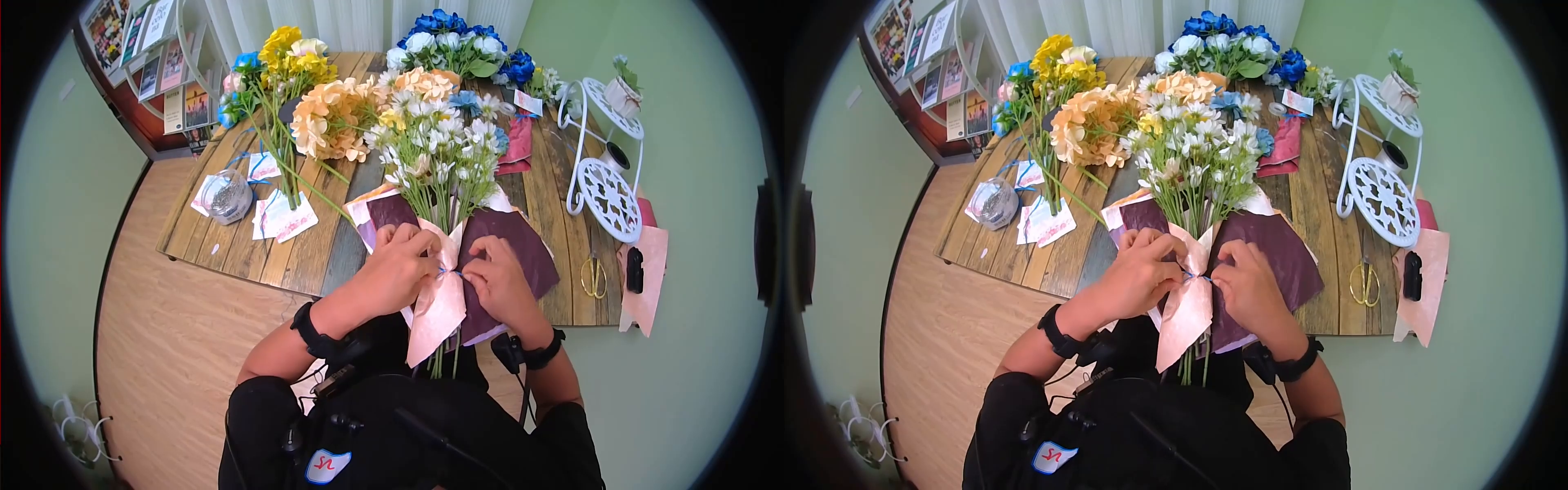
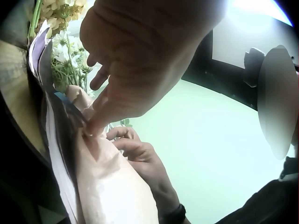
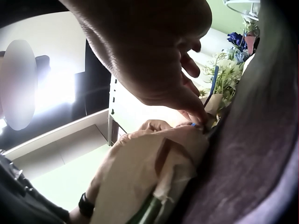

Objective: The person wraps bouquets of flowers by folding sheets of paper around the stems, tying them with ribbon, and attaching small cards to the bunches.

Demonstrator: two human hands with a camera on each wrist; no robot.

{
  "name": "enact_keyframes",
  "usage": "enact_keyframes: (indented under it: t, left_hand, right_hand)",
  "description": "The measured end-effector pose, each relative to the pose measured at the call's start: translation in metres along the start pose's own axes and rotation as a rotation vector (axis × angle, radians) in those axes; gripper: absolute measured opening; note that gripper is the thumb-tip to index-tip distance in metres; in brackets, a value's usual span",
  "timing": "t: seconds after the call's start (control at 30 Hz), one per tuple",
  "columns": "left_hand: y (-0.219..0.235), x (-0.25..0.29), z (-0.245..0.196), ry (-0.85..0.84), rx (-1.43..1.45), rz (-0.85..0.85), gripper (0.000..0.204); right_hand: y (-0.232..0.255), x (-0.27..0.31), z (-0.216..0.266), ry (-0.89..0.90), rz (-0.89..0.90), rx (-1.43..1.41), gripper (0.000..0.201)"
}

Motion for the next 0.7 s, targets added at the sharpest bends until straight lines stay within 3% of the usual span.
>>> enact_keyframes:
  t: [0.03, 0.07, 0.13, 0.17, 0.2, 0.23, 0.3, 0.47, 0.7]
  left_hand:
    - [-0.001, -0.001, 0.002, 0.0, -0.001, -0.001, 0.009]
    - [-0.007, -0.003, 0.007, -0.001, 0.164, 0.046, 0.009]
    - [-0.014, -0.004, 0.014, -0.005, 0.327, 0.091, 0.009]
    - [-0.023, -0.004, 0.023, 0.138, 0.505, 0.171, 0.009]
    - [-0.033, -0.002, 0.03, 0.282, 0.683, 0.251, 0.009]
    - [-0.04, 0.0, 0.033, 0.282, 0.682, 0.251, 0.009]
    - [-0.065, 0.012, 0.041, 0.575, 1.323, 0.261, 0.013]
    - [-0.068, 0.018, 0.037, 0.624, 1.481, 0.149, 0.017]
    - [-0.079, 0.024, 0.039, 0.684, 1.584, 0.057, 0.017]
  right_hand:
    - [-0.006, 0.001, -0.01, -0.106, 0.034, -0.236, 0.004]
    - [-0.007, 0.001, -0.013, -0.104, 0.033, -0.235, 0.004]
    - [-0.021, 0.004, -0.032, -0.391, 0.158, -0.674, 0.004]
    - [-0.022, 0.003, -0.037, -0.388, 0.157, -0.673, 0.004]
    - [-0.031, 0.006, -0.044, -0.504, 0.215, -0.897, 0.007]
    - [-0.039, 0.008, -0.045, -0.621, 0.274, -1.121, 0.011]
    - [-0.036, 0.006, -0.043, -0.648, 0.236, -1.197, 0.011]
    - [-0.039, 0.009, -0.049, -0.685, 0.204, -1.355, 0.016]
    - [-0.038, 0.004, -0.048, -0.581, 0.254, -1.407, 0.015]
Point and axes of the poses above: each hand's wrist, its own x-axis away from the middle knuckle, its own y-axis out of the back of the hand, z = x × y, the point moved 6 cm from there along -x, towards the middle knuckle
